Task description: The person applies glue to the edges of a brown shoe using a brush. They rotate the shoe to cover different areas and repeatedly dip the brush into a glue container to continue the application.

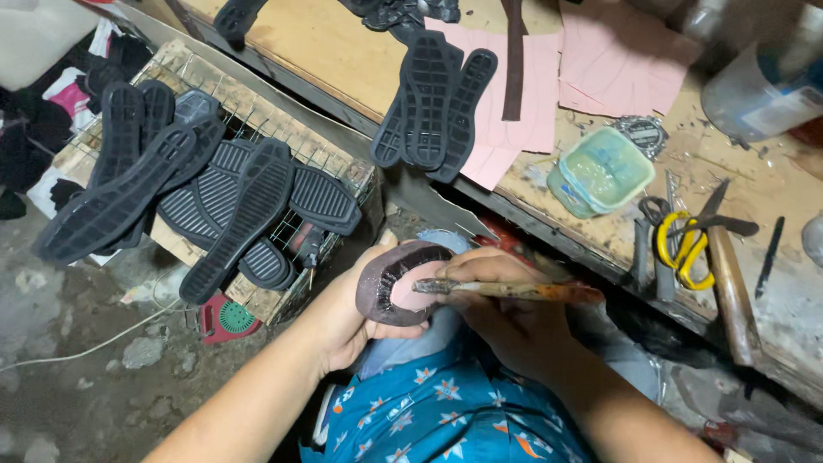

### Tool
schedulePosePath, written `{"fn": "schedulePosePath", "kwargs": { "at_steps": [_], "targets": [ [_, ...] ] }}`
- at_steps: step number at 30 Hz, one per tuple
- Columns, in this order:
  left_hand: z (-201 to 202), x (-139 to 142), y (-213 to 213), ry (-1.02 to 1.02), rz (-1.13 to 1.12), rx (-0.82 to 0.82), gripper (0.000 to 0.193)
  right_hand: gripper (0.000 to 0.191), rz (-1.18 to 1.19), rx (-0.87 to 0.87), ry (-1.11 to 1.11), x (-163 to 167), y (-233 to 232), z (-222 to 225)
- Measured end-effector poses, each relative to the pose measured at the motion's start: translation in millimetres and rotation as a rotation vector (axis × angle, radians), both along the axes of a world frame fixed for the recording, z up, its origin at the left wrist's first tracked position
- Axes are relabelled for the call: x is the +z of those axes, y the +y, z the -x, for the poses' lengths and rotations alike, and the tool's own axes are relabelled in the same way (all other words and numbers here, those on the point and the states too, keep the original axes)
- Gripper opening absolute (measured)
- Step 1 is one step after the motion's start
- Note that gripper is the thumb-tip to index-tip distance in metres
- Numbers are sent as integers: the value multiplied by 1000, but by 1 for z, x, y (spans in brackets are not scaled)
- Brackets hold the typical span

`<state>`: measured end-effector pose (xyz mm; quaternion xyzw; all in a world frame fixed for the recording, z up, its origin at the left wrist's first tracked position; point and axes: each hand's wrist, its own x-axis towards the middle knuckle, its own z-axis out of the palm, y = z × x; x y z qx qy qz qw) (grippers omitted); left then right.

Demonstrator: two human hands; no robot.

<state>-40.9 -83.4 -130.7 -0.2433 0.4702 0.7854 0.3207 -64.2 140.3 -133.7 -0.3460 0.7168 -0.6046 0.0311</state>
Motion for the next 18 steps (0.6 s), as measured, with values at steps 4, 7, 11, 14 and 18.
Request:
{"fn": "schedulePosePath", "kwargs": {
  "at_steps": [4, 7, 11, 14, 18],
  "targets": [
    [31, 2, -16, 13, 224, -58, 72, 19, 52, 3, -85, -7, -15, 29],
    [46, 5, -29, 71, 369, -35, 71, 22, 66, -13, -37, -4, -25, 45],
    [51, -4, -37, 319, 365, 83, 61, 26, 61, -38, 41, 3, -33, 67],
    [54, -12, -42, 512, 186, 163, 61, 19, -101, -116, -98, 7, -29, 82],
    [53, -4, -50, 780, -17, -10, 69, 15, -48, -110, -72, 5, -21, 99]
  ]
}}
